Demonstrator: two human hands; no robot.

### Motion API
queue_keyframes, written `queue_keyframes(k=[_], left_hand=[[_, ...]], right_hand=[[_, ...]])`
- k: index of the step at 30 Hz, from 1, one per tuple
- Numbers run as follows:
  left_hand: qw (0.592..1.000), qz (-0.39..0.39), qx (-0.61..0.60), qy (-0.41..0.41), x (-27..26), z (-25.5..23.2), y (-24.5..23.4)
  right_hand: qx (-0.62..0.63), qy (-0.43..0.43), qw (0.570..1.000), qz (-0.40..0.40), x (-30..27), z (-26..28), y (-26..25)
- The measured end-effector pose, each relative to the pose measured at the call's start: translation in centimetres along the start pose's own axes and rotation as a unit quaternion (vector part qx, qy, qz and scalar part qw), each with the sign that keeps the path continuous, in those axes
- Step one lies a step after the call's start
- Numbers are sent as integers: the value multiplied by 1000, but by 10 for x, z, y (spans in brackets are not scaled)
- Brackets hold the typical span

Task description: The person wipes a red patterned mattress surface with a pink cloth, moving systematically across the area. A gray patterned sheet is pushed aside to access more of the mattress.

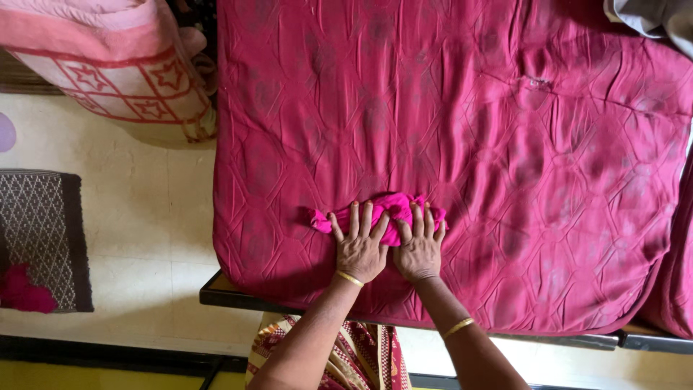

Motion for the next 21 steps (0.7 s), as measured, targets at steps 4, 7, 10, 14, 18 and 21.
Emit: queue_keyframes(k=[4, 7, 10, 14, 18, 21], left_hand=[[1000, -3, 7, 4, 0, 1, 24], [1000, -18, 9, 7, 1, 4, 32], [1000, -12, -4, 3, -1, 3, 38], [1000, -14, -4, 7, 1, 7, 39], [999, -31, -2, 8, 0, 6, 42], [1000, -24, -8, 10, 1, 8, 47]], right_hand=[[42, -24, 998, -41, 2, -3, 3], [56, -26, 997, -47, 1, -6, 6], [55, -27, 997, -48, -2, -10, 9], [64, -34, 996, -56, 4, -10, 15], [51, -32, 997, -58, -2, -17, 23], [69, -62, 993, -77, -4, -16, 24]])
Point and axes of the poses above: each hand's wrist, its own x-axis towards the middle knuckle, its own y-axis out of the palm, z = x × y, the point moved 10 cm from there along x, towards the middle knuckle, and after that the axes turned 10 degrees about x, right-handed, at the moved point
